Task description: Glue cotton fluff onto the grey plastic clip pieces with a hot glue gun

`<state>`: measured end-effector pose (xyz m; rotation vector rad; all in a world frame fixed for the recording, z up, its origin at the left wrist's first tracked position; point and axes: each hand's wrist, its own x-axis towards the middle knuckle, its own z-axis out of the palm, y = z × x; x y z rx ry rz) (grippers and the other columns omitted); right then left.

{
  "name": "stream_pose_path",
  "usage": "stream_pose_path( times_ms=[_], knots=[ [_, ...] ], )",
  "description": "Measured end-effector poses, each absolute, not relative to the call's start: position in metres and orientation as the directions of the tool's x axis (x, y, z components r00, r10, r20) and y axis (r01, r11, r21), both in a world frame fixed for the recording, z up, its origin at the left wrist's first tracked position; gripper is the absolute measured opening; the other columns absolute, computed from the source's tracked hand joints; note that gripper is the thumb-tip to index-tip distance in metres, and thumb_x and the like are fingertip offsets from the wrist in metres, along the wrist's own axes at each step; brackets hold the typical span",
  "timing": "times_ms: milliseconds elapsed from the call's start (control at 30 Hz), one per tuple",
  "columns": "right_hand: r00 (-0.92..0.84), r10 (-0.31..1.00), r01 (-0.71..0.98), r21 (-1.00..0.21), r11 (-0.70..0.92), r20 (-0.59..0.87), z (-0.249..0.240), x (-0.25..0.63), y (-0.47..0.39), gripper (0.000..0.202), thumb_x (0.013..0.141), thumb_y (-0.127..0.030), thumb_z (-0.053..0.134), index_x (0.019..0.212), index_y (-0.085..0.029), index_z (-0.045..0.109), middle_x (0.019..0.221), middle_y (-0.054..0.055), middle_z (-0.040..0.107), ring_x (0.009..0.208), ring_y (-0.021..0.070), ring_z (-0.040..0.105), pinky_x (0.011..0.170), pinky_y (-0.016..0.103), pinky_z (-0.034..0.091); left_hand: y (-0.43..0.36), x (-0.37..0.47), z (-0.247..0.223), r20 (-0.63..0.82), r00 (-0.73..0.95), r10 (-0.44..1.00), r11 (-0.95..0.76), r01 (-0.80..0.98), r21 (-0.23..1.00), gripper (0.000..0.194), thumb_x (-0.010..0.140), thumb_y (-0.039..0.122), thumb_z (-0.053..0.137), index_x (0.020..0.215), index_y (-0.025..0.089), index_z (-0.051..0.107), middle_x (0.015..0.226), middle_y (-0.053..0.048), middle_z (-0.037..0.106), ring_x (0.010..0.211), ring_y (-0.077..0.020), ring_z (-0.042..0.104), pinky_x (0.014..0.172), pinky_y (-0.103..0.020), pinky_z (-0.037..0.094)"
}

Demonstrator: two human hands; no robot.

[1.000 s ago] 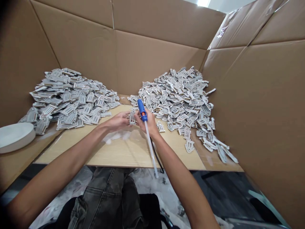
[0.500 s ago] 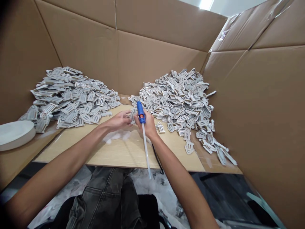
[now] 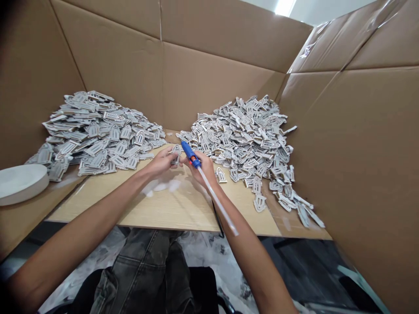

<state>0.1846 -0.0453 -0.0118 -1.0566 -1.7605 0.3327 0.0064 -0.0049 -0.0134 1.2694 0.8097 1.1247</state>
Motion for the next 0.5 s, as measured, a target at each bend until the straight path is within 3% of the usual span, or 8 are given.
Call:
stream_pose_path(
  times_ms=[200, 500],
  knots=[
    [0.03, 0.832, 0.45, -0.75, 0.484, 0.555, -0.016, 0.187, -0.04, 0.04, 0.09, -0.062, 0.069, 0.085, -0.022, 0.067, 0.073, 0.001, 0.065, 0.068, 0.0196, 0.059, 0.066, 0.031, 0.045, -0.009, 0.007, -0.009, 0.133, 0.277, 0.952, -0.06, -0.256, 0.965, 0.031, 0.094, 0.011, 0.063, 0.12, 0.019, 0.048, 0.084, -0.008, 0.075, 0.07, -0.0175, 0.072, 0.06, -0.024, 0.039],
    [0.034, 0.858, 0.276, -0.83, 0.485, 0.513, -0.014, 0.189, -0.036, 0.048, 0.076, -0.058, 0.083, 0.099, -0.019, 0.069, 0.102, 0.01, 0.075, 0.087, 0.0212, 0.07, 0.078, 0.033, 0.055, -0.023, -0.001, -0.005, 0.147, 0.507, 0.85, -0.09, -0.135, 0.987, 0.094, 0.086, 0.021, 0.079, 0.158, 0.022, 0.019, 0.072, 0.001, 0.07, 0.062, -0.0168, 0.071, 0.062, -0.025, 0.047]
  ],
)
